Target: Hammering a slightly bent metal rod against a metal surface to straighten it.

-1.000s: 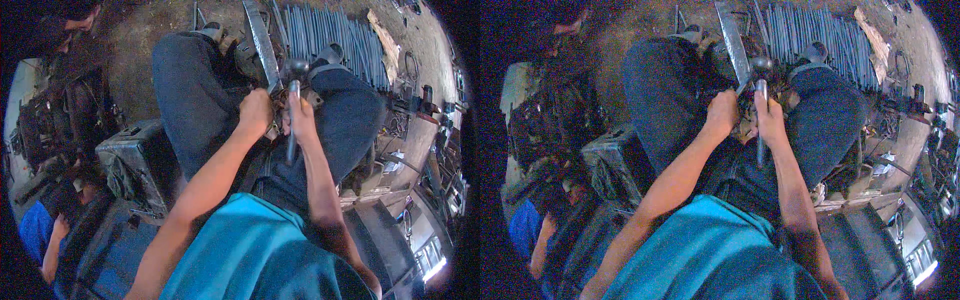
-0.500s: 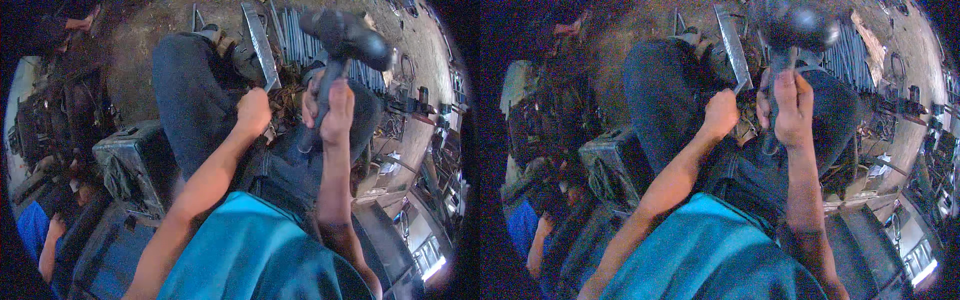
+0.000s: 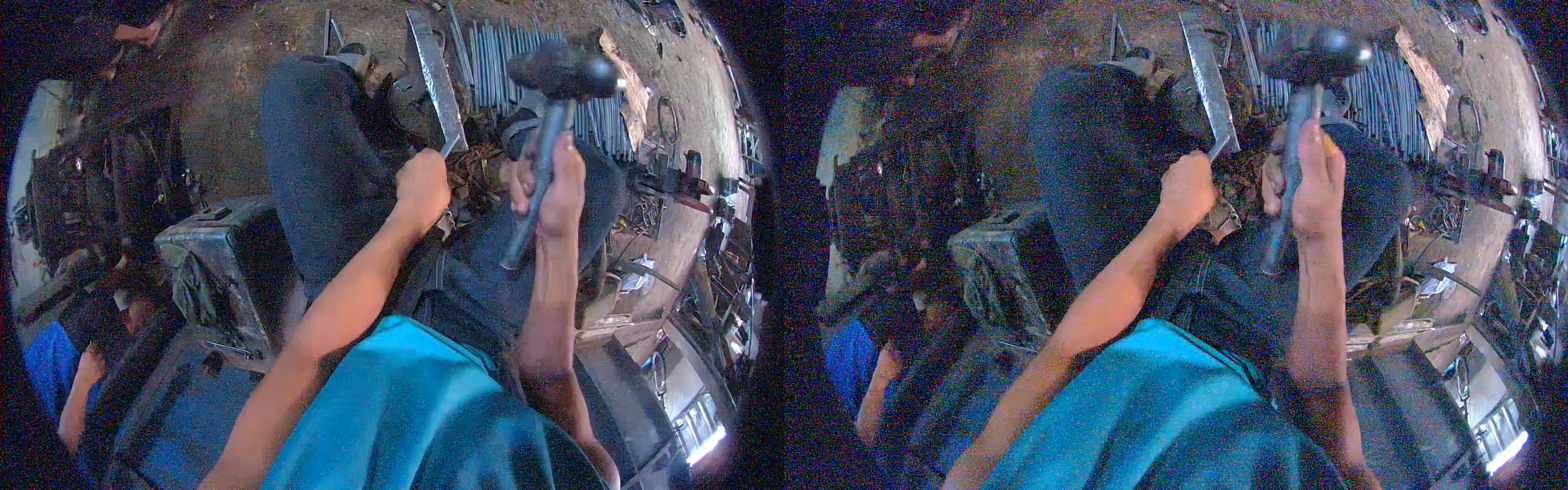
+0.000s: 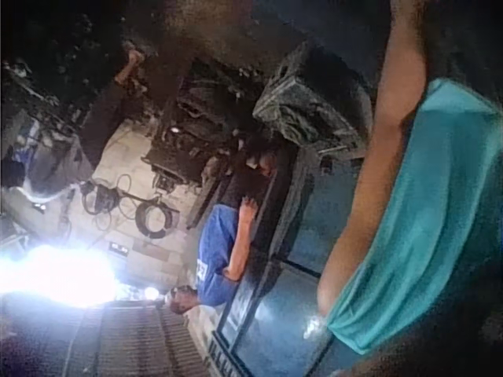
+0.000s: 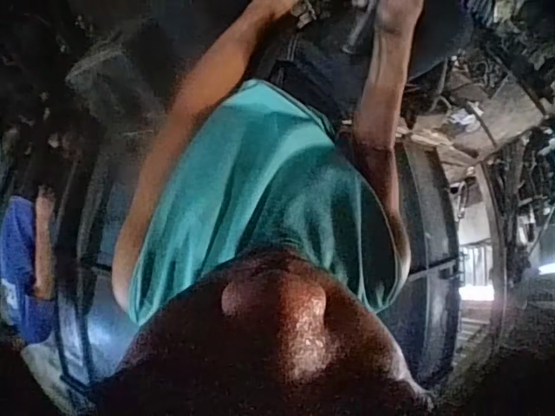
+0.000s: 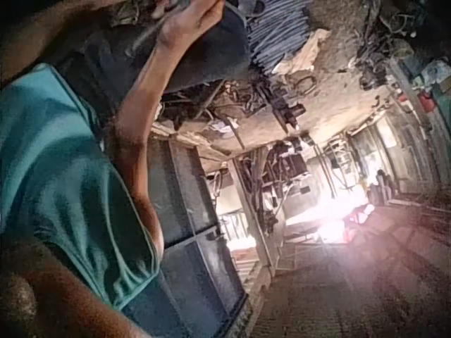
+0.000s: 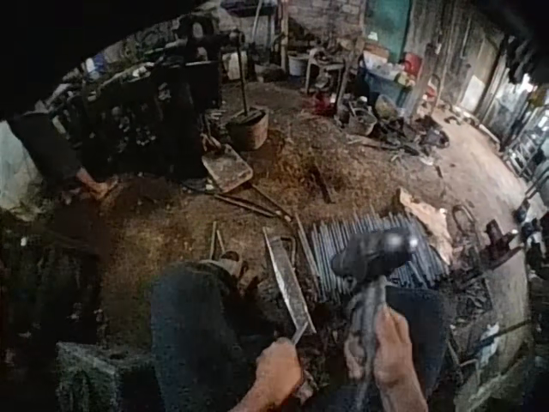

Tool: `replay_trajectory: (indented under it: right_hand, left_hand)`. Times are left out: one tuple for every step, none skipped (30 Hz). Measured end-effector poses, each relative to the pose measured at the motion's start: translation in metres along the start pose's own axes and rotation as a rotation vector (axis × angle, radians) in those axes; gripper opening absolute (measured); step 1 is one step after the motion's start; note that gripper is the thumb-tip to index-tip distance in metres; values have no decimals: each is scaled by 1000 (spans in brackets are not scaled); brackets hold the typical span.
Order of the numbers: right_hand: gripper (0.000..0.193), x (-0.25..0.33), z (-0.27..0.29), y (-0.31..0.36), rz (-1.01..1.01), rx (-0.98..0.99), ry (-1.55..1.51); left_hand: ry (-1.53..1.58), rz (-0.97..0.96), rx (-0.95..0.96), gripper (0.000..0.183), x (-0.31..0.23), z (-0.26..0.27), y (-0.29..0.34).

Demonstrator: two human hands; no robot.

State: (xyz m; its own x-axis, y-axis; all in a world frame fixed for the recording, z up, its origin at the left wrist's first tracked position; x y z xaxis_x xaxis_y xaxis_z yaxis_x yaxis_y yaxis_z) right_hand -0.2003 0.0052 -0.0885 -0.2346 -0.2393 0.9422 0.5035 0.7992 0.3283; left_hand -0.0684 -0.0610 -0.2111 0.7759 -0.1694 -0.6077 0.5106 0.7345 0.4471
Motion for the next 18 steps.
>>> replay_trajectory:
  right_hand:
    - [43,9,0,4,0,-6,1]
    - [44,18,-2,7,87,17,-42]
    - [45,18,-3,9,115,12,-112]
    - [45,14,-6,11,170,44,-78]
    - [40,-2,-8,11,122,17,-63]
    - [35,-21,-8,12,75,-9,-50]
    - [34,-46,-11,10,-28,16,83]
    - [33,-76,-12,8,-197,-2,239]
    - [32,-98,-16,4,-227,15,336]
    - [32,-120,-11,2,-371,-21,478]
    - [34,-124,-6,0,-296,-66,498]
    - [34,-125,-7,-4,-219,-29,463]
    - [36,-130,-1,-2,-336,-69,333]
    - [37,-131,7,1,-484,-152,229]
    - [38,-117,7,0,-419,-136,121]
    - [39,-97,7,-1,-314,-109,82]
    - [39,-76,6,-1,-248,-89,62]
    - [40,-54,7,-2,-183,-89,40]
  left_hand:
    - [0,-4,5,17,-1,1,1]
    - [-7,-2,0,14,-1,2,1]
    - [-12,-8,-16,12,-1,3,2]
    - [-8,4,-5,12,-1,2,2]
    - [-9,0,2,13,-1,1,1]
    - [-11,-4,8,15,-1,0,0]
    - [-11,-4,6,15,0,-1,0]
    - [-14,-5,9,14,0,-2,-1]
    - [-25,-8,-4,13,1,-3,-1]
    - [-23,-9,17,13,0,-5,0]
    - [-27,-15,-6,12,0,-4,0]
    - [-21,-44,-34,12,-2,-3,1]
    - [-46,-83,-28,10,-5,-3,1]
    - [-49,-87,-20,10,-6,-2,2]
    - [-34,-52,-17,12,-4,-1,1]
    - [-21,6,-17,14,-2,1,2]
    - [-11,1,-15,14,-3,3,2]
    - [-5,35,39,17,-2,2,2]
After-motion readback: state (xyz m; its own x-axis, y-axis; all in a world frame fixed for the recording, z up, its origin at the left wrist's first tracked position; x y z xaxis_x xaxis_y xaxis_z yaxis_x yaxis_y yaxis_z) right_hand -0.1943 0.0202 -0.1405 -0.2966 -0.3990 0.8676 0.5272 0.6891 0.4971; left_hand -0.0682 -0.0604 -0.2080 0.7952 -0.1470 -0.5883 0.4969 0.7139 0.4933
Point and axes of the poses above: each hand's wrist, its own y-axis away from the middle knuckle, its own z-axis out of the back of the hand, x = y × z, the point moved 6 cm from there along -y, towards the middle knuckle, and after that the axes turned 11 degrees about y, right-handed, at the moved point
